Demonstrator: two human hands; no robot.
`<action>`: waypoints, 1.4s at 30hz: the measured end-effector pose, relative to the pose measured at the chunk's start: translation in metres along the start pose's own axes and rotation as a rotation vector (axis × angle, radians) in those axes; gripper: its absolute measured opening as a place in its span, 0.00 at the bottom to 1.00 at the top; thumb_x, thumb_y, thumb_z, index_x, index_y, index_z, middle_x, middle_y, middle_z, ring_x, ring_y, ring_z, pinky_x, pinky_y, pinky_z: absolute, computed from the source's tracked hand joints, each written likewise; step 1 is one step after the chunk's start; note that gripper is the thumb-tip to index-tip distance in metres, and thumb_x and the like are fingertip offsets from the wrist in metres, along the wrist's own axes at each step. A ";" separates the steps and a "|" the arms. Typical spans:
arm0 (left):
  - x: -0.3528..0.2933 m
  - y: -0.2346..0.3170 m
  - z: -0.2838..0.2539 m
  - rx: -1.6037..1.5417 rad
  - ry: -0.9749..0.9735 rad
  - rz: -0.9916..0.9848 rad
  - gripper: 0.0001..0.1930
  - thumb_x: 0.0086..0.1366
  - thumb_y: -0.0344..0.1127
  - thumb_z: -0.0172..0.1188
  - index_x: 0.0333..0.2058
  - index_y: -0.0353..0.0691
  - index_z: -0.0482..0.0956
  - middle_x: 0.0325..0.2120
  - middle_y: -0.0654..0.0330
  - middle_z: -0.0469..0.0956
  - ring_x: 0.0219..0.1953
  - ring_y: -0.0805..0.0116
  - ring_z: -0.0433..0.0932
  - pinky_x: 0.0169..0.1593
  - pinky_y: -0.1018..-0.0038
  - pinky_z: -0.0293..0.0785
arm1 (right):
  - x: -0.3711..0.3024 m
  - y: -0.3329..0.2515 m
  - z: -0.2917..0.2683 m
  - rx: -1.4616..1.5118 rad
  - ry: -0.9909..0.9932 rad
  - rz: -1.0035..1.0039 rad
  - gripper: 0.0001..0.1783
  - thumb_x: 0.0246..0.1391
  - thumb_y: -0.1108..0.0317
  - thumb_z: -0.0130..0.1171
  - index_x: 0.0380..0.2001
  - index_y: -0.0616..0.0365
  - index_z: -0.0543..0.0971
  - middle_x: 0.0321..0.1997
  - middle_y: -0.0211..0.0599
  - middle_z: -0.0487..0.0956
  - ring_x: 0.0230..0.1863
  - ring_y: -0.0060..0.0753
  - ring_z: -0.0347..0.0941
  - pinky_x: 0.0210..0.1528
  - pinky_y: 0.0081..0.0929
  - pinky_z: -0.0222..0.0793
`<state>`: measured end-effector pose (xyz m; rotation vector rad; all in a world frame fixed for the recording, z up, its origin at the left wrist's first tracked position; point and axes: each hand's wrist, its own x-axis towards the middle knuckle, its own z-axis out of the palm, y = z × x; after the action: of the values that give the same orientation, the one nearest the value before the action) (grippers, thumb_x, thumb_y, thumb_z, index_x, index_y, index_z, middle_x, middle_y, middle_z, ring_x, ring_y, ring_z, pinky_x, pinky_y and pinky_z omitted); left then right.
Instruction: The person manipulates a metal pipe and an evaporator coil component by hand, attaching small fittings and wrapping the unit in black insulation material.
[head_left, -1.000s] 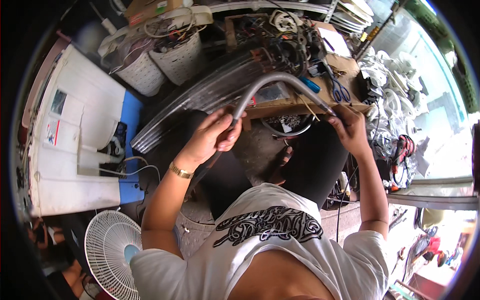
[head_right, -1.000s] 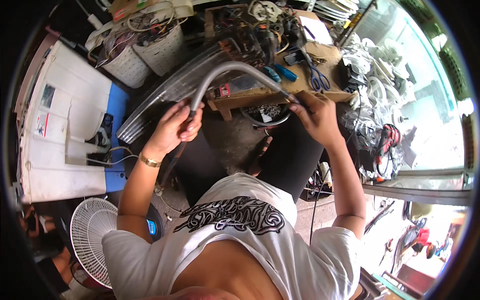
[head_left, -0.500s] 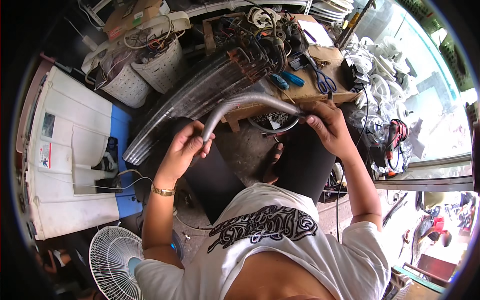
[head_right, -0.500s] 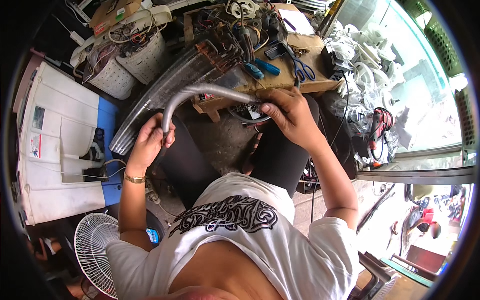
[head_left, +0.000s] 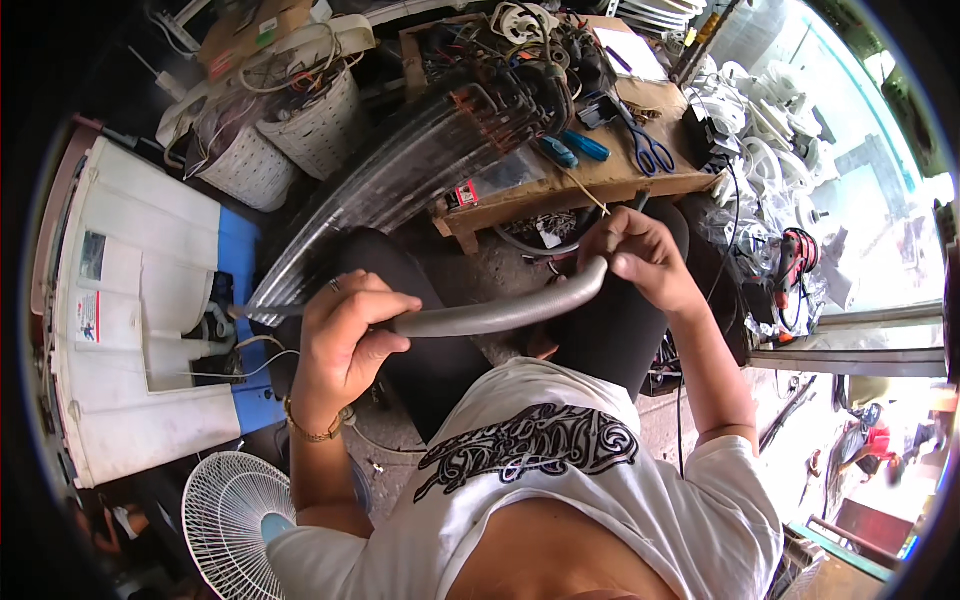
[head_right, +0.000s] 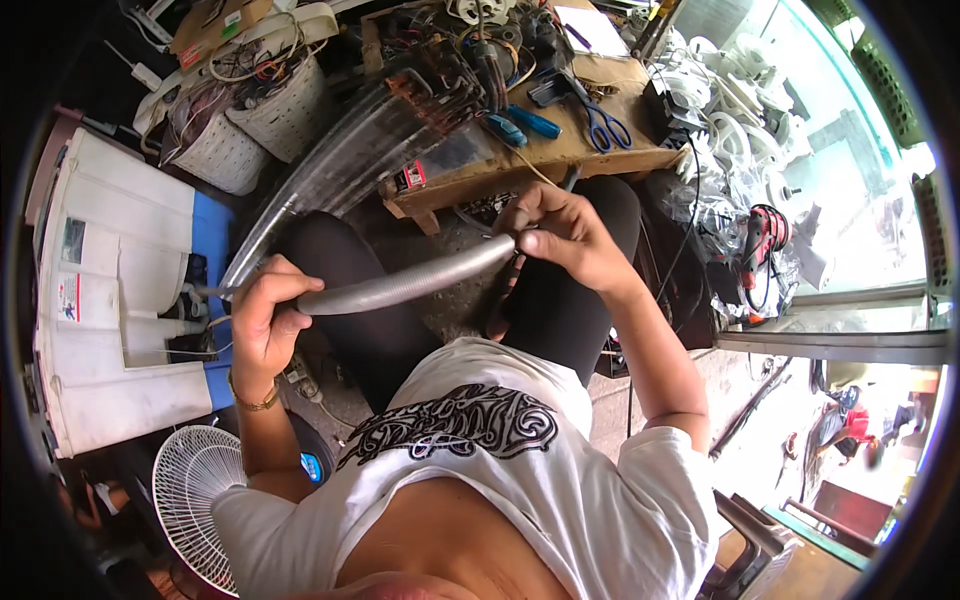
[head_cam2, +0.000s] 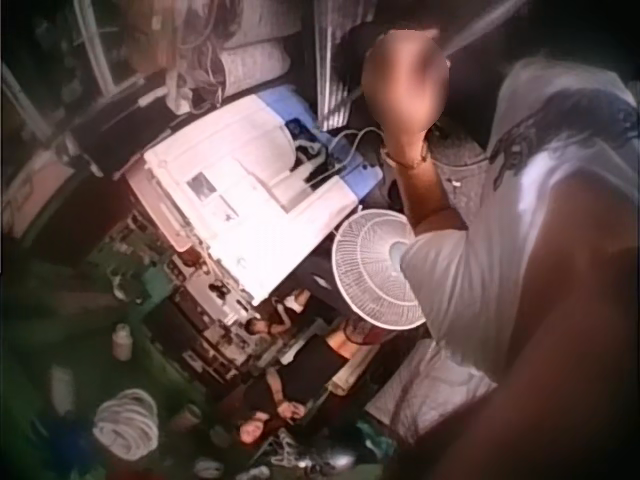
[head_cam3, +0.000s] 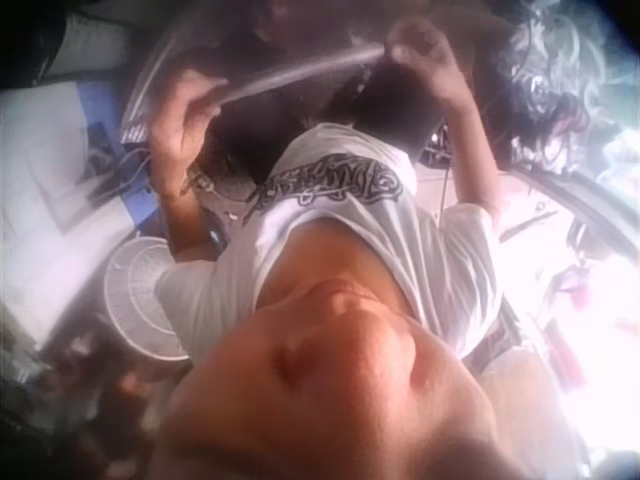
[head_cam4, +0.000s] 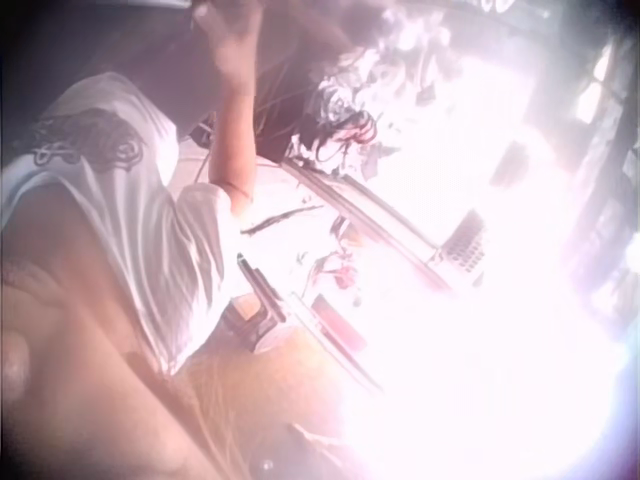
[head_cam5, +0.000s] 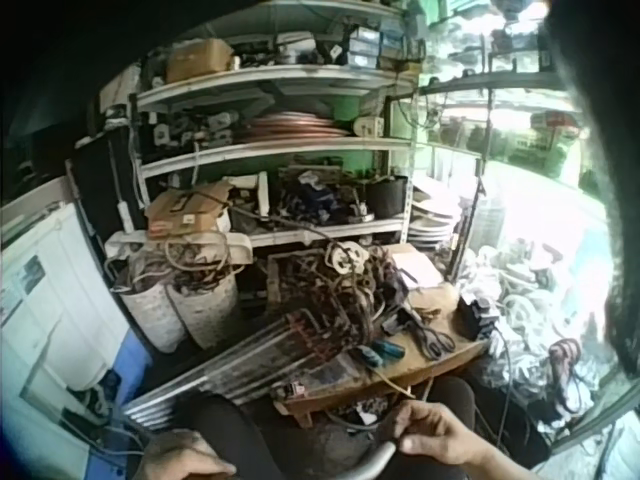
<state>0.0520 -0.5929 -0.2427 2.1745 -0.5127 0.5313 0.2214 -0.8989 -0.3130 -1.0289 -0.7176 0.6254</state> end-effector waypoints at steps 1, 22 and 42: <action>0.009 0.006 -0.004 0.113 -0.015 0.080 0.16 0.59 0.45 0.65 0.39 0.40 0.79 0.28 0.61 0.76 0.27 0.63 0.72 0.33 0.68 0.66 | 0.001 0.001 0.006 0.075 -0.039 0.035 0.30 0.50 0.52 0.73 0.44 0.63 0.72 0.36 0.34 0.79 0.35 0.20 0.73 0.35 0.17 0.70; 0.054 -0.041 -0.054 0.921 0.111 0.006 0.14 0.58 0.43 0.66 0.39 0.43 0.78 0.35 0.62 0.78 0.41 0.59 0.76 0.47 0.64 0.70 | -0.007 0.026 -0.020 0.165 0.132 0.040 0.29 0.58 0.33 0.54 0.32 0.49 0.67 0.16 0.22 0.60 0.15 0.17 0.53 0.21 0.23 0.55; 0.005 -0.004 0.072 -0.892 -0.553 -0.728 0.10 0.77 0.43 0.46 0.40 0.43 0.67 0.22 0.75 0.58 0.19 0.86 0.52 0.21 0.85 0.51 | 0.025 -0.065 -0.119 -1.577 0.900 -0.281 0.10 0.57 0.63 0.62 0.32 0.60 0.82 0.18 0.49 0.74 0.18 0.45 0.71 0.25 0.34 0.66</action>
<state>0.0719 -0.6485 -0.2840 1.4349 -0.1418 -0.6166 0.3371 -0.9687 -0.2876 -2.3324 -0.4149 -0.8680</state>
